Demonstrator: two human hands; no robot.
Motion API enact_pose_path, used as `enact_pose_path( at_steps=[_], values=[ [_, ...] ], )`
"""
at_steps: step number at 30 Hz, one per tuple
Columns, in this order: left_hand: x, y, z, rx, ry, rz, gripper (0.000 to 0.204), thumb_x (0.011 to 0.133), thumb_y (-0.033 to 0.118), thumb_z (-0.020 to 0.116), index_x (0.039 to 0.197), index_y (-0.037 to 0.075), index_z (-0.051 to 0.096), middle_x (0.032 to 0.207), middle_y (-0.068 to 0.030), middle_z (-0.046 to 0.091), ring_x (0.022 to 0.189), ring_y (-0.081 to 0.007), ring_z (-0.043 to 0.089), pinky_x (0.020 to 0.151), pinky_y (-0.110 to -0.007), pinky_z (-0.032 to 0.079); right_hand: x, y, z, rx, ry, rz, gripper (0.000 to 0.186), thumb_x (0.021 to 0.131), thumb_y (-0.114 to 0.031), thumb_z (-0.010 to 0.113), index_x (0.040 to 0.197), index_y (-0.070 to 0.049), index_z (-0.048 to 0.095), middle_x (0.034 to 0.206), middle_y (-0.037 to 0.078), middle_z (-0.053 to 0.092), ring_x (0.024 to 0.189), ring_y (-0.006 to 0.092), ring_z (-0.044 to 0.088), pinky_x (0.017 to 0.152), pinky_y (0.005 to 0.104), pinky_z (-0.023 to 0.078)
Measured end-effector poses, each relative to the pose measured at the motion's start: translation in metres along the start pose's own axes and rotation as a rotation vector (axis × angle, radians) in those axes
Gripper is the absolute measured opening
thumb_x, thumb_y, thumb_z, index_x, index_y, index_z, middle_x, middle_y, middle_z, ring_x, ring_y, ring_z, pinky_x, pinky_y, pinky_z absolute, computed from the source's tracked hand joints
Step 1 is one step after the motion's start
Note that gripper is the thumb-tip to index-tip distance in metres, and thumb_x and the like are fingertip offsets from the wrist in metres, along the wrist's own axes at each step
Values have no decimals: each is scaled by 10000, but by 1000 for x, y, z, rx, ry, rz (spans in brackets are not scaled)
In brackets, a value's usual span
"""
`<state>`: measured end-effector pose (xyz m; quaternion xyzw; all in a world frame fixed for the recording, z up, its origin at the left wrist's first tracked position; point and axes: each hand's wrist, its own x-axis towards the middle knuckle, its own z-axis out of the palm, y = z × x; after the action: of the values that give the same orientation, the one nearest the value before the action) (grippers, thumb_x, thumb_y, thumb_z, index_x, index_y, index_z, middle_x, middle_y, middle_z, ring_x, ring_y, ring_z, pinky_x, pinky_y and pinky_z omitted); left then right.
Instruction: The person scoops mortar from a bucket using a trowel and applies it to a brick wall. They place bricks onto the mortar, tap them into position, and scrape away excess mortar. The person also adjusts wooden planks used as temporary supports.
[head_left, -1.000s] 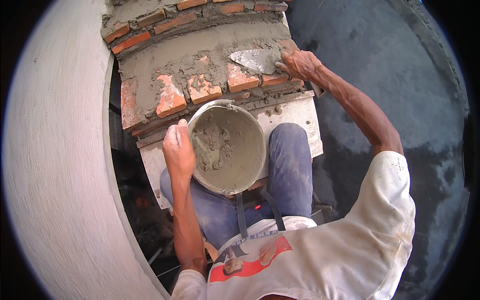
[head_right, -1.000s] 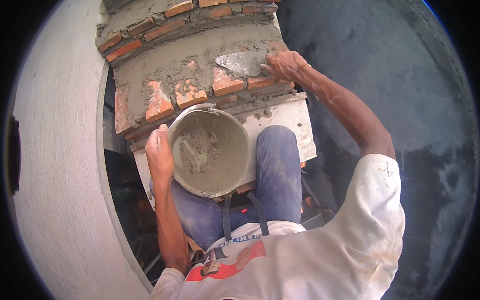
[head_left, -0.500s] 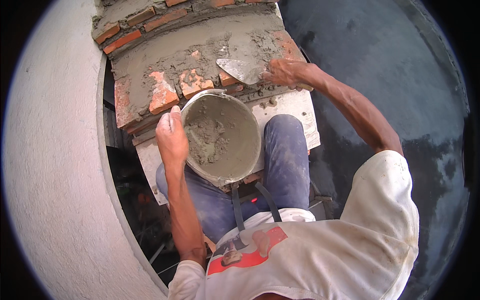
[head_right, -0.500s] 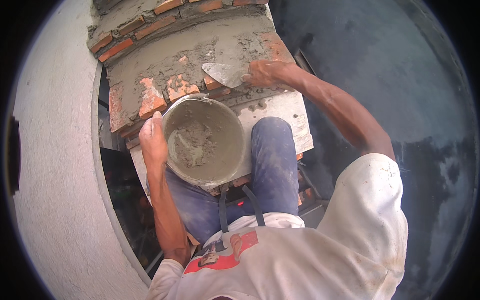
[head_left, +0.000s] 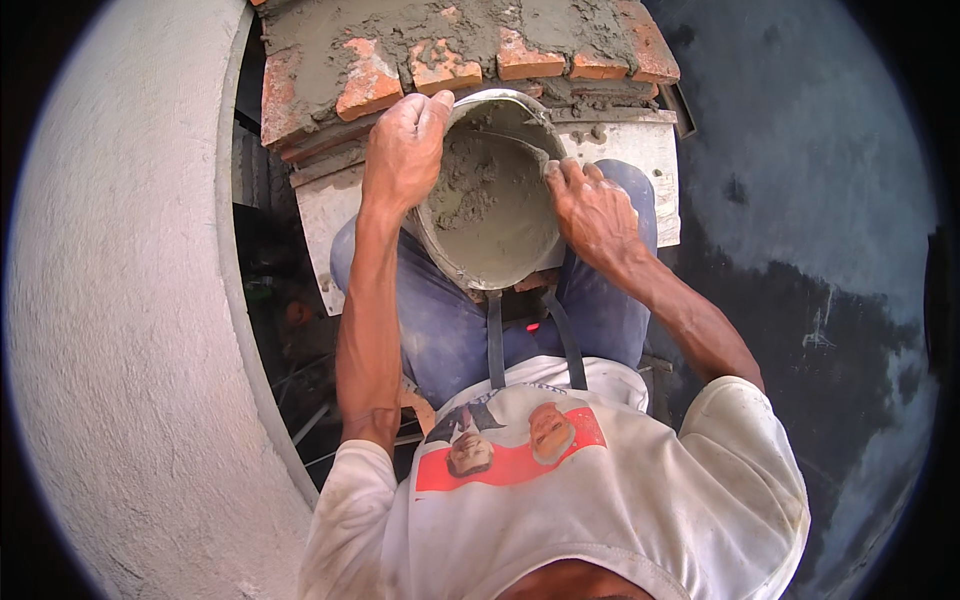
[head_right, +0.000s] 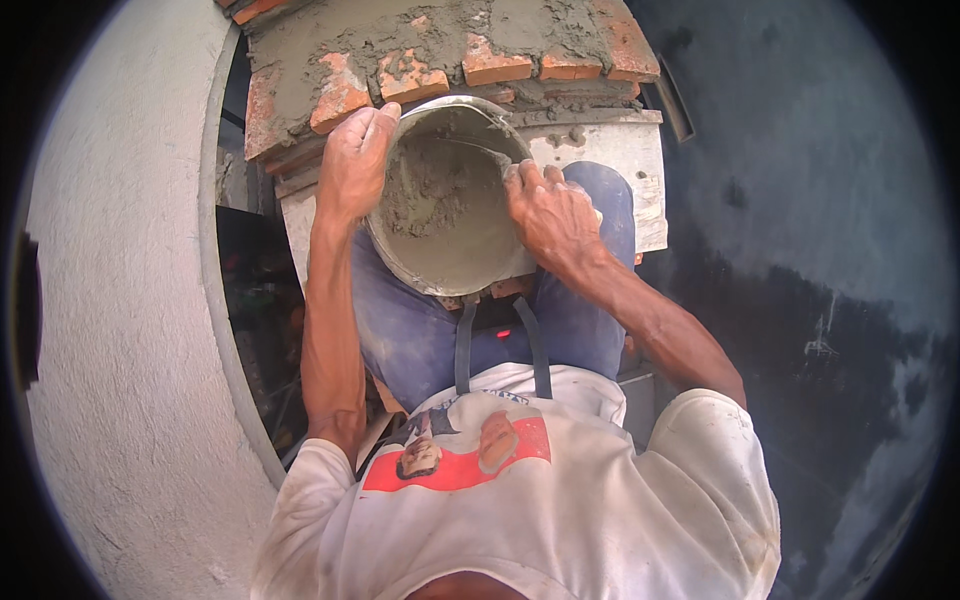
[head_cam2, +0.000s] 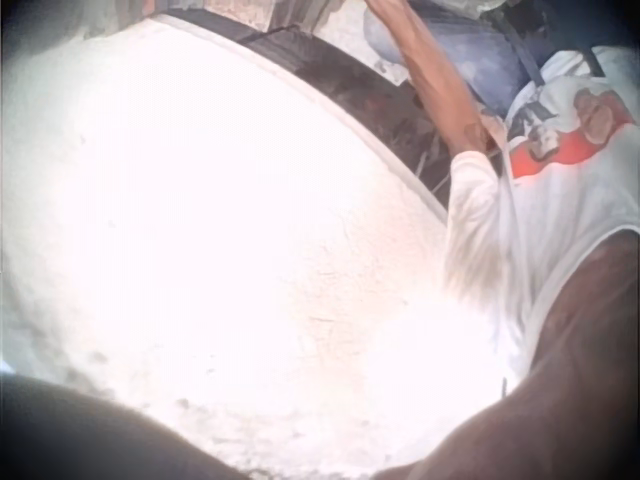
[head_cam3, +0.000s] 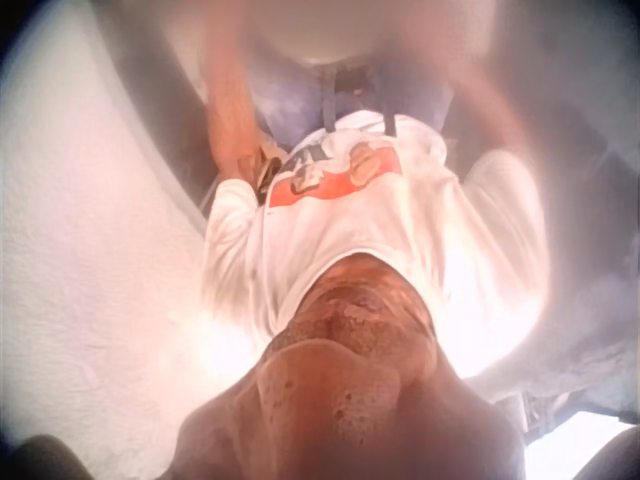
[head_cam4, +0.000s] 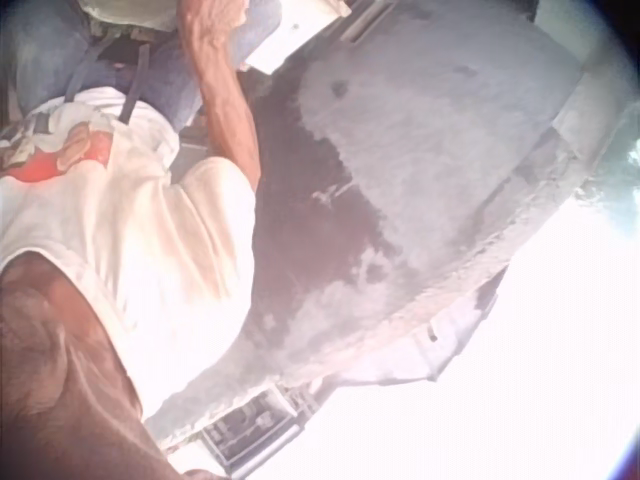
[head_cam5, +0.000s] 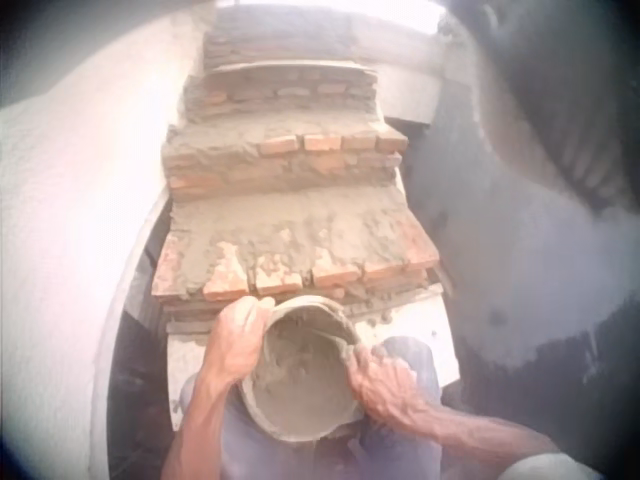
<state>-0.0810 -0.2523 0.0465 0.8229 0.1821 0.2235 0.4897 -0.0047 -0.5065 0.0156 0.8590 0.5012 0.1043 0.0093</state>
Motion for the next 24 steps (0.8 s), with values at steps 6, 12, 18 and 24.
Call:
enact_pose_path(
  at_steps=[6, 12, 18, 24],
  values=[
    [2, -17, 0, -9, 29, -9, 499, 1067, 376, 608, 798, -38, 536, 697, -154, 479, 670, -226, 434, 664, -428, 439, -31, -13, -22, -13, -295, -273, 319, 867, -101, 704, 1131, 76, 712, 1044, 200, 634, 944, 315, 724, 607, 373, 628],
    [-12, 15, 22, 56, 40, 49, 472, 1056, 355, 626, 801, -39, 580, 704, -180, 548, 658, -252, 503, 676, -441, 467, 0, -20, -20, -188, -285, -80, 292, 914, -151, 710, 1085, 85, 714, 912, 161, 664, 875, 312, 741, 689, 386, 641],
    [-12, 5, 14, -10, -7, 93, 462, 1056, 329, 643, 770, -29, 580, 674, -122, 525, 645, -186, 464, 628, -397, 445, -11, -7, -36, 43, -403, -187, 437, 856, -167, 742, 1176, 115, 647, 1024, 182, 646, 938, 335, 737, 714, 387, 643],
    [-3, 8, 13, -2, -69, 95, 454, 1052, 316, 647, 773, -34, 571, 660, -104, 481, 648, -169, 436, 612, -386, 429, -29, -24, 8, 67, -145, -360, 672, 728, -280, 898, 1223, 111, 666, 1062, 193, 655, 941, 338, 730, 687, 375, 653]
  ],
)
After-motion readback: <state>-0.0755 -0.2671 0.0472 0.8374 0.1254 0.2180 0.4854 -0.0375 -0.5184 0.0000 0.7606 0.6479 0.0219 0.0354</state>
